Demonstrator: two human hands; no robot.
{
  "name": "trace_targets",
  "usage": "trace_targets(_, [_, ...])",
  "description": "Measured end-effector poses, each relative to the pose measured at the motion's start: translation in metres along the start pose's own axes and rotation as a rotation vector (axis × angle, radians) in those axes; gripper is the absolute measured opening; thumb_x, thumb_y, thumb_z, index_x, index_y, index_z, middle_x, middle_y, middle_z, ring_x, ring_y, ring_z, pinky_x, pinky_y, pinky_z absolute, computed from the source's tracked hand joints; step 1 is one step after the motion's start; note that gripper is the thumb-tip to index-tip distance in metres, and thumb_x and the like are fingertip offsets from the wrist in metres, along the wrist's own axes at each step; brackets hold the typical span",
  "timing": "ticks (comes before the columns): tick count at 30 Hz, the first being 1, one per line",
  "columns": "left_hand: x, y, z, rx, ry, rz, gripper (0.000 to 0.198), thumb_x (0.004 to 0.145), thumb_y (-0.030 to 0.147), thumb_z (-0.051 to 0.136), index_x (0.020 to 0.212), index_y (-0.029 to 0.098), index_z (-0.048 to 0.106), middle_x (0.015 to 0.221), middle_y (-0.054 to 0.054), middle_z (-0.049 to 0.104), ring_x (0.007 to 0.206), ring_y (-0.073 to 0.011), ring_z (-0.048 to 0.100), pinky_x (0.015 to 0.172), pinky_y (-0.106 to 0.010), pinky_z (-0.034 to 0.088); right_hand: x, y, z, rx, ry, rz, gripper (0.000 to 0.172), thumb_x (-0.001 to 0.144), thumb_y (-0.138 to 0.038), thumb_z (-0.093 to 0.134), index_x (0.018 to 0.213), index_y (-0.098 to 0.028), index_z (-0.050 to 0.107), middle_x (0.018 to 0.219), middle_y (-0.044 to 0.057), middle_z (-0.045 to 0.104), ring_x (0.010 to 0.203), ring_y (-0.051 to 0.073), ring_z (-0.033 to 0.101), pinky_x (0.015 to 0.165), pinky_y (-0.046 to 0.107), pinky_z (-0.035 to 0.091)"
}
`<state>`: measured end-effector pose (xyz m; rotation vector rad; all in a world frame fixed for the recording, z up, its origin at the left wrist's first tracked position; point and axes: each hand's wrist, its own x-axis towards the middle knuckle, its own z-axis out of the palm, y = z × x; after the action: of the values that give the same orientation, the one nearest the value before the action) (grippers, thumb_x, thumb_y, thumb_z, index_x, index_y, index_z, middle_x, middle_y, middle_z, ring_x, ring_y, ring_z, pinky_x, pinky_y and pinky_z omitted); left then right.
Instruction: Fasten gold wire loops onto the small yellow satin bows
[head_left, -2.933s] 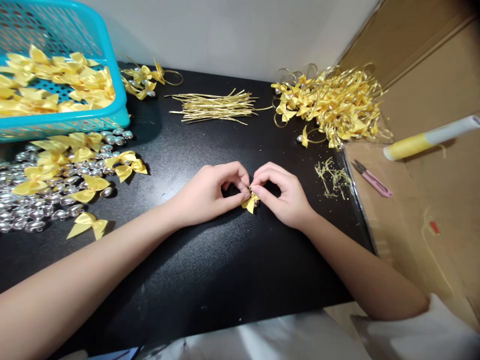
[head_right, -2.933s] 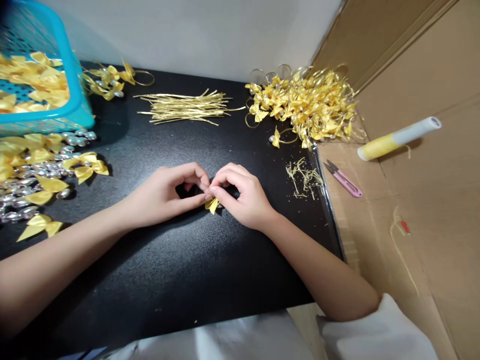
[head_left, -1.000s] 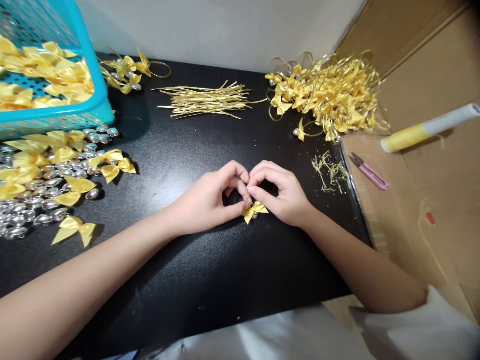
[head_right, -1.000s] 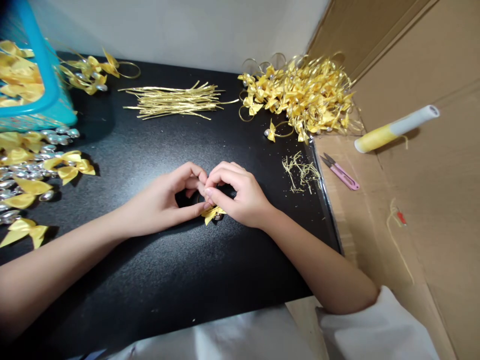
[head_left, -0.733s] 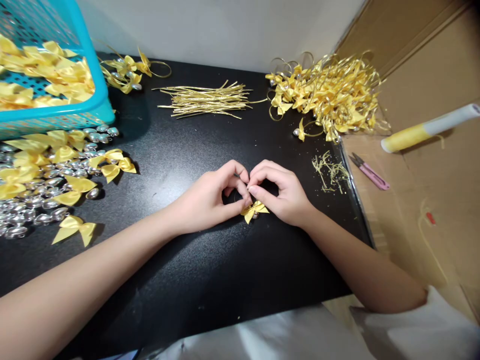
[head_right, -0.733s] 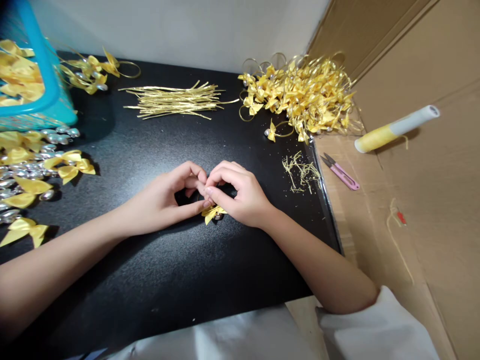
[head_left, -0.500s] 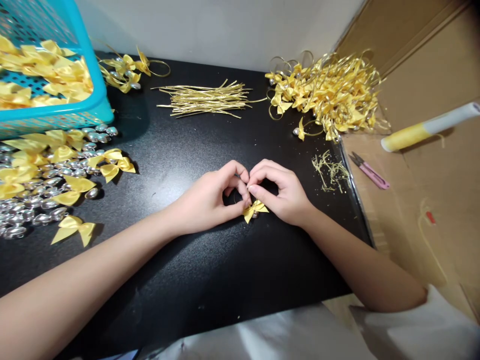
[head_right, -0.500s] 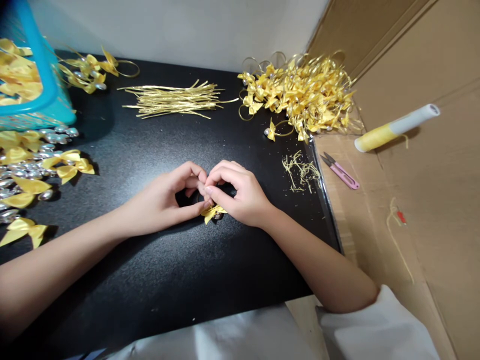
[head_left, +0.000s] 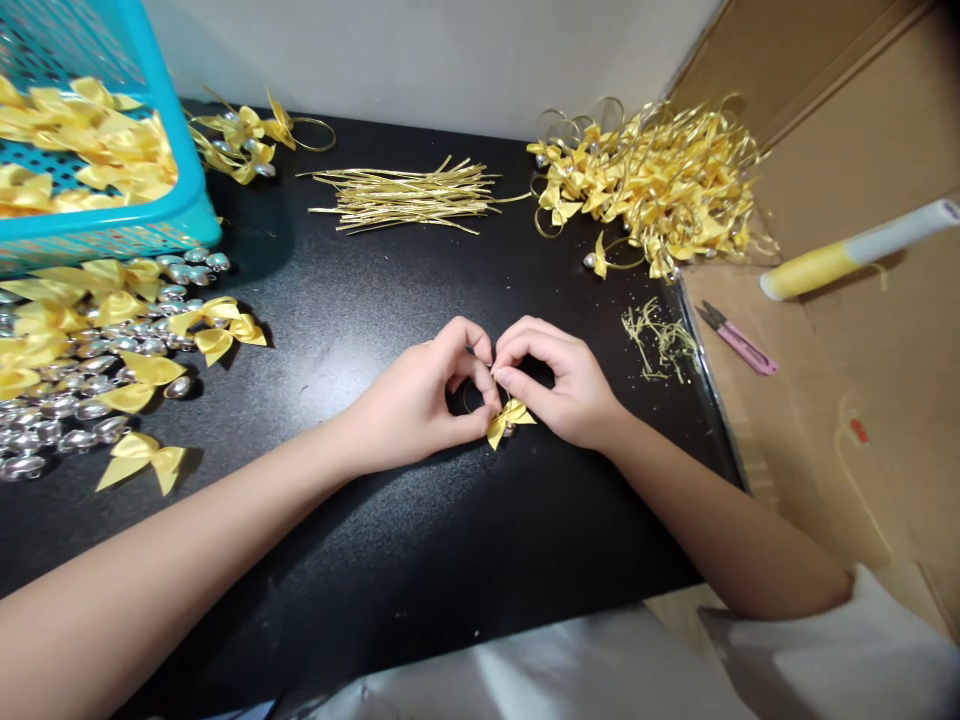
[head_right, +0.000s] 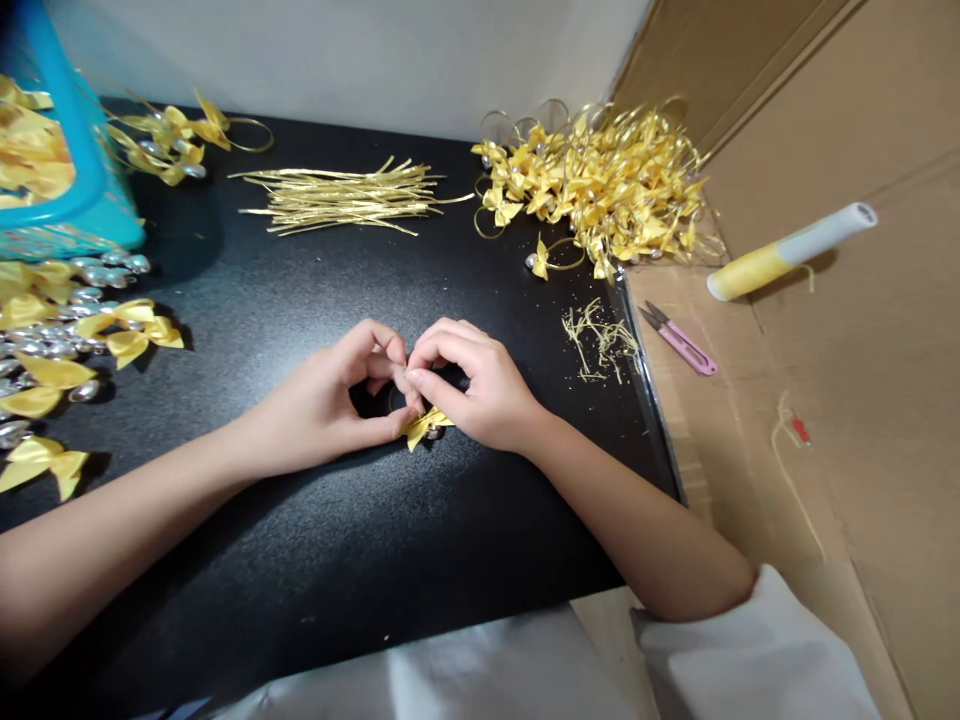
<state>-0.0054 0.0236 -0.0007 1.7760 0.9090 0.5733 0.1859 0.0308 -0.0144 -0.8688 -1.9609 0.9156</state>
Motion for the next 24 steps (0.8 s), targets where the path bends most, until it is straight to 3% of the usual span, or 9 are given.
trace_targets(11, [0.0000, 0.0016, 0.0051, -0.026, 0.016, 0.042, 0.035, 0.077, 0.012, 0.059, 0.082, 0.025, 0.027, 0.070, 0.008, 0.059, 0.061, -0.0084, 0.053, 0.060, -0.023, 0.040, -0.0004, 0.0012, -0.0009, -0.034, -0.059, 0.010, 0.012, 0.090, -0.019, 0.056, 0.078, -0.019, 0.057, 0.083, 0.003, 0.062, 0.082, 0.017, 0.058, 0.079, 0.036, 0.046])
trace_targets(24, [0.0009, -0.0002, 0.0068, -0.038, 0.012, 0.071, 0.037, 0.074, 0.009, 0.058, 0.082, 0.025, 0.026, 0.069, 0.008, 0.059, 0.064, -0.0089, 0.054, 0.066, -0.024, 0.042, 0.0004, 0.0012, -0.0007, -0.061, -0.064, 0.018, 0.013, 0.090, -0.020, 0.055, 0.078, -0.019, 0.057, 0.084, 0.004, 0.062, 0.081, 0.017, 0.057, 0.079, 0.036, 0.045])
